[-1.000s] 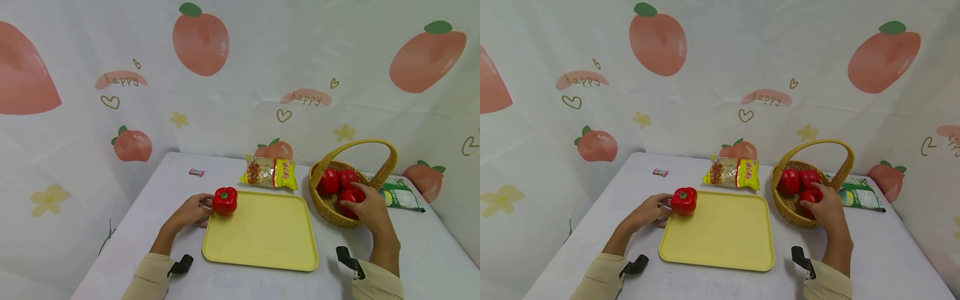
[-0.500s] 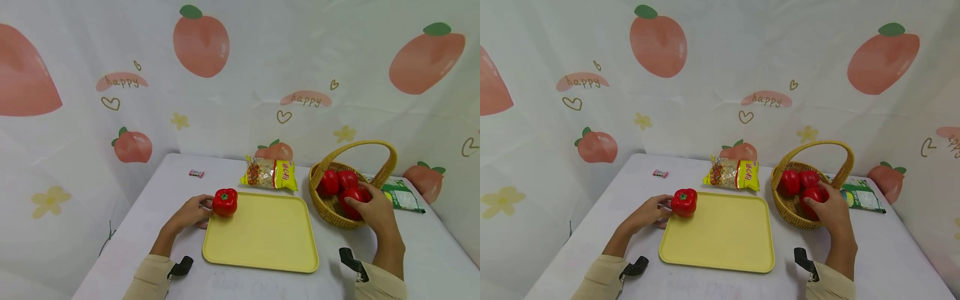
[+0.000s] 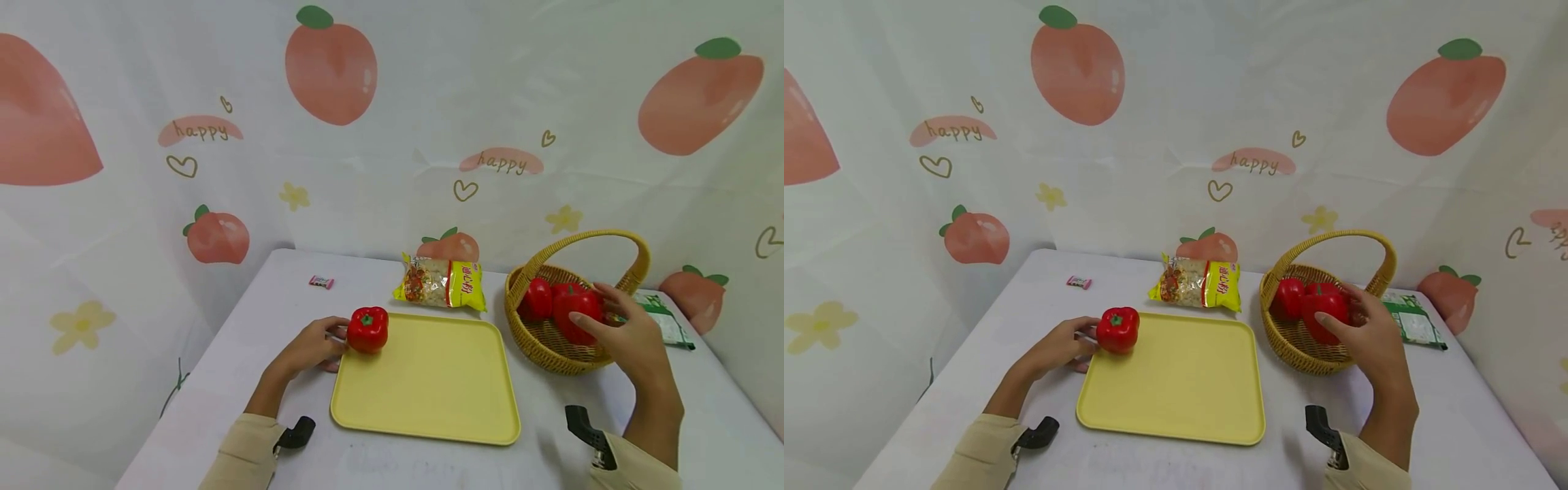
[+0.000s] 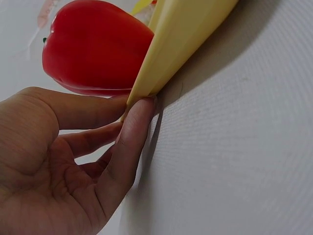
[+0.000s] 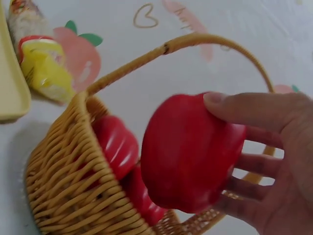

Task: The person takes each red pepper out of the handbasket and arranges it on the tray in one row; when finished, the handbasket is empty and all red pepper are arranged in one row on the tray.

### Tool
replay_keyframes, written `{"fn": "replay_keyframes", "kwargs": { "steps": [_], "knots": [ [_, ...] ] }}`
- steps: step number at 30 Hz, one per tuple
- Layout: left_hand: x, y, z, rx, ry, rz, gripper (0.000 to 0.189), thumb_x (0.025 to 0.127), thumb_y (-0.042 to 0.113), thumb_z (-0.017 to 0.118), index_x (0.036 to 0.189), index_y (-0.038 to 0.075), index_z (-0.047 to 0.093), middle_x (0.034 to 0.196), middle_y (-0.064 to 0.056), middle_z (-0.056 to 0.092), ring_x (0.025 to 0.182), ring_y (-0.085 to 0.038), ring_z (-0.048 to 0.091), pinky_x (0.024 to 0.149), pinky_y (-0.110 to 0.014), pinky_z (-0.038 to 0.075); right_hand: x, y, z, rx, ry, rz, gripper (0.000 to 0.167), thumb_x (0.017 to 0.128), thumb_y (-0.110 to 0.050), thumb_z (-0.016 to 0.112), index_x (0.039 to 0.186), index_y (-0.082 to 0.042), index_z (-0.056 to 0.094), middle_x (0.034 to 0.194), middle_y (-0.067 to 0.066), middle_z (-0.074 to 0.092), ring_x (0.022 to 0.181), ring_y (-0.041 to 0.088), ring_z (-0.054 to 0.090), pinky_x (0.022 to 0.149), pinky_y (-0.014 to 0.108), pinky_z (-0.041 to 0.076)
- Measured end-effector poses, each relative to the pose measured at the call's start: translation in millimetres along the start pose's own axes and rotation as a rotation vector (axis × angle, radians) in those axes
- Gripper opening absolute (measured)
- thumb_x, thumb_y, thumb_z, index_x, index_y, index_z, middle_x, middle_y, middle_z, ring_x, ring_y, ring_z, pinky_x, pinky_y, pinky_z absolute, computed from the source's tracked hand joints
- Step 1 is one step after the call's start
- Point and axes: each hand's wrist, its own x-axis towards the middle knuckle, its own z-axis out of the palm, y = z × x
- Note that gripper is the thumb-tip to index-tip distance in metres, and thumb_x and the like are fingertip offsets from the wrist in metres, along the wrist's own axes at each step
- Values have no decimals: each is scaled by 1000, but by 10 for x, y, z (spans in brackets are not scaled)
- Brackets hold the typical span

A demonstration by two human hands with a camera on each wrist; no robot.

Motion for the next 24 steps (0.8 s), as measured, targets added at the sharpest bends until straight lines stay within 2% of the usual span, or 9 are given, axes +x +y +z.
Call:
{"fn": "replay_keyframes", "kwargs": {
  "steps": [1,4,9,12,17,24],
  "knots": [
    [1,1,0,1,2,-2,56,90,7,72,145,4,60,124,-14,65,98,-25,68,70,-36,67,-9,-15,-11,4,1,-14,84,99,-44,72,166,-11,34,153,36,46,132,57,46,71,15,49],
    [3,1,-1,6,2,-5,57,90,7,72,145,5,60,124,-13,65,99,-24,68,70,-35,66,-33,-50,-33,24,2,-55,83,99,-41,73,166,-10,34,154,33,46,130,52,49,69,4,45],
    [-2,-2,1,5,6,-7,58,89,7,72,145,5,60,124,-13,66,98,-25,68,70,-36,66,-64,-88,-43,72,12,-94,78,98,-36,75,165,-16,40,153,25,48,113,11,56,73,6,51],
    [-1,-2,2,6,6,-4,57,89,7,72,145,5,60,124,-13,66,98,-24,67,70,-36,66,-75,-112,-39,116,24,-119,74,98,-31,76,163,-21,43,148,17,52,105,-6,54,73,9,55],
    [-4,5,0,4,5,-1,57,89,7,72,145,4,60,123,-13,66,98,-24,67,70,-36,66,-83,-193,12,185,31,-202,71,97,-20,77,162,-22,46,146,3,57,108,-8,59,79,9,56],
    [-7,10,-1,9,7,-4,57,89,7,73,145,4,60,123,-13,66,98,-24,67,71,-36,66,-56,-330,175,243,-21,-309,70,96,-13,78,160,-18,49,151,5,54,120,-2,55,85,9,55]
  ]
}}
